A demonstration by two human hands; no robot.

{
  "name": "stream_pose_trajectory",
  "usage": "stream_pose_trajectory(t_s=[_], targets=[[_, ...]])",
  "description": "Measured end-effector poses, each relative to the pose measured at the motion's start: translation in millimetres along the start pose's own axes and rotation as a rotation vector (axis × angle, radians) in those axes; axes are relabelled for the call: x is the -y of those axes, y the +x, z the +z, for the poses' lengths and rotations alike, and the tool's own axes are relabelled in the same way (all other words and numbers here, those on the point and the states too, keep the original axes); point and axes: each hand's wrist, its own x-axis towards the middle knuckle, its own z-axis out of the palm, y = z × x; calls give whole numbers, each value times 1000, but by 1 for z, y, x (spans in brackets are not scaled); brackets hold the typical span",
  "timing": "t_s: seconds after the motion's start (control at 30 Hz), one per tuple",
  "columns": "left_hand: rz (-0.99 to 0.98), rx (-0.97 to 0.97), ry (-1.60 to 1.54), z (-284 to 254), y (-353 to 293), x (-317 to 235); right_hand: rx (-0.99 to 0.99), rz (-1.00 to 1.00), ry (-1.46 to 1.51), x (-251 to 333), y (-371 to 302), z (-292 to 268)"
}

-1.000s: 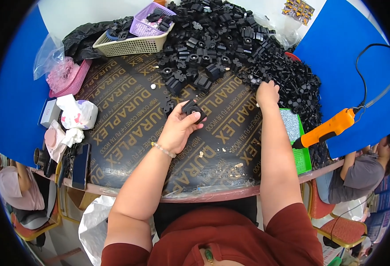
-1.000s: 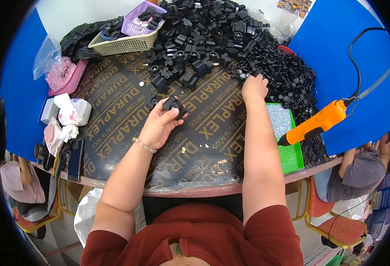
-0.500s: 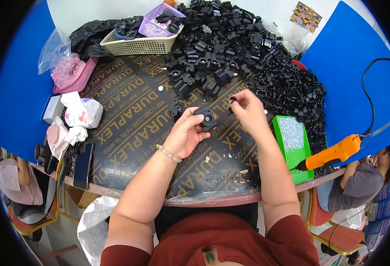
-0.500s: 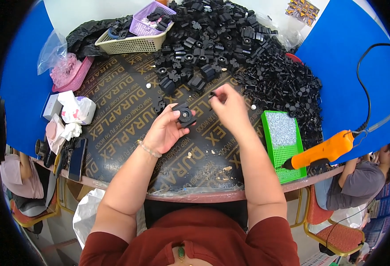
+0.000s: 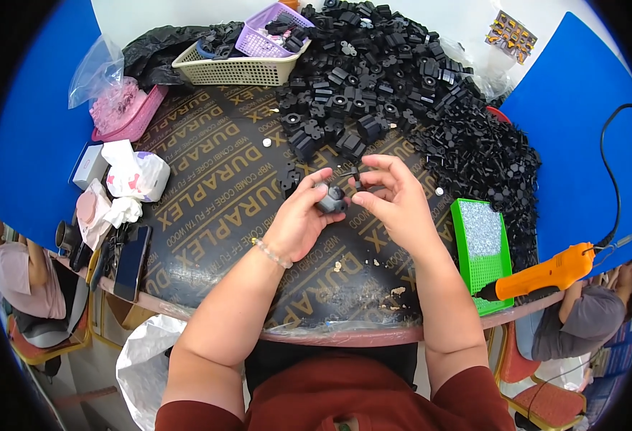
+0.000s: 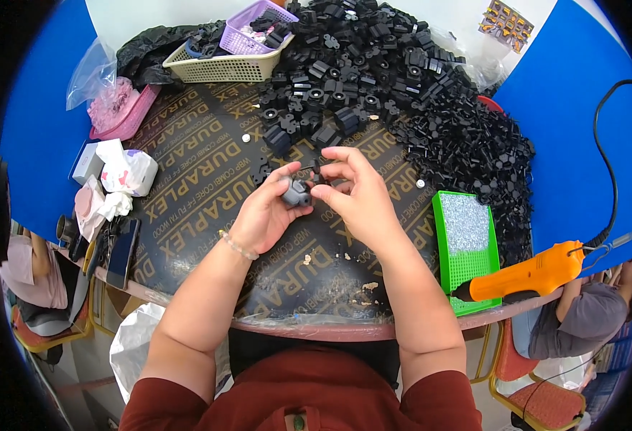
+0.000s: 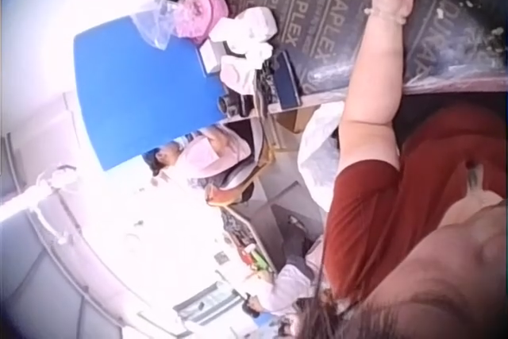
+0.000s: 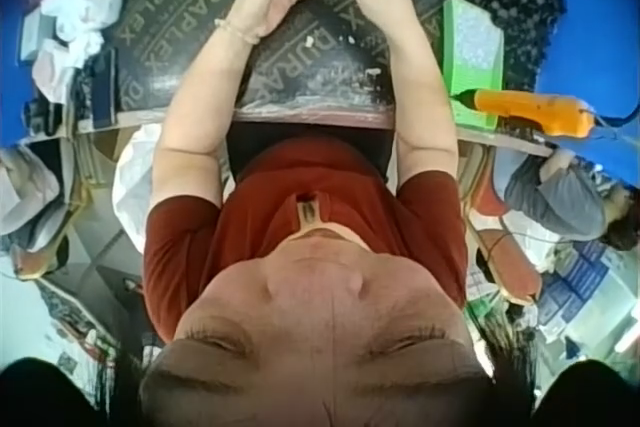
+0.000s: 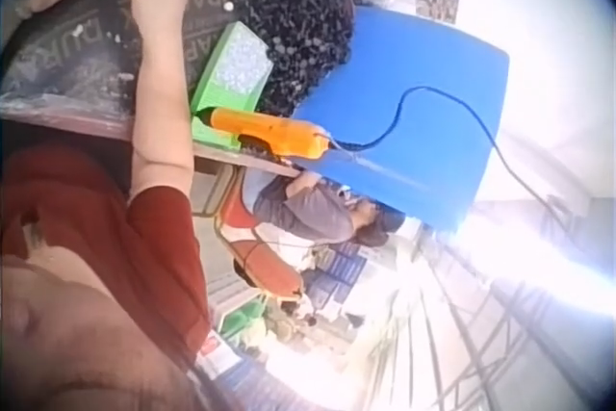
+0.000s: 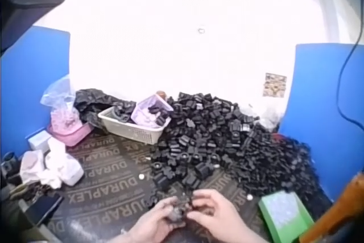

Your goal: Picking up, inspecting, and manual assembly of small black plastic components at a factory workbench.

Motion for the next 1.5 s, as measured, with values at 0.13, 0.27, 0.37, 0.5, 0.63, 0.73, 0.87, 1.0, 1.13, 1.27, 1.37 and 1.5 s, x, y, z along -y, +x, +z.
stream_pose_trajectory(t_s=[0.13,0.27,0.37,0.5,0.63,0.73,0.87,1.0,1.13,1.27,1.37,1.5], targets=[[56,-28,85,8,0,3,64,-16,10,-1,-2,1],[130,28,212,0,1,5,50,-77,-145,3,-4,4],[146,21,264,1,2,5,30,-125,-215,5,-5,4],[47,80,79,4,3,1,28,-374,-630,5,-8,8],[140,-14,222,10,0,1,28,-499,-611,3,-6,11],[261,13,514,9,-1,6,55,-54,-278,17,-10,13],[310,-22,751,4,0,1,208,-13,-383,8,-2,-2],[679,-194,1211,0,1,-12,173,-76,-544,-26,6,4],[769,-526,1820,-12,6,-19,-63,-212,-590,-69,25,34],[487,-555,1804,-30,4,-28,132,-333,-749,-57,43,63],[583,-647,1739,-36,5,-34,189,-209,-726,-35,75,63],[514,-624,1732,-24,7,-35,-30,-325,-711,-45,123,60]])
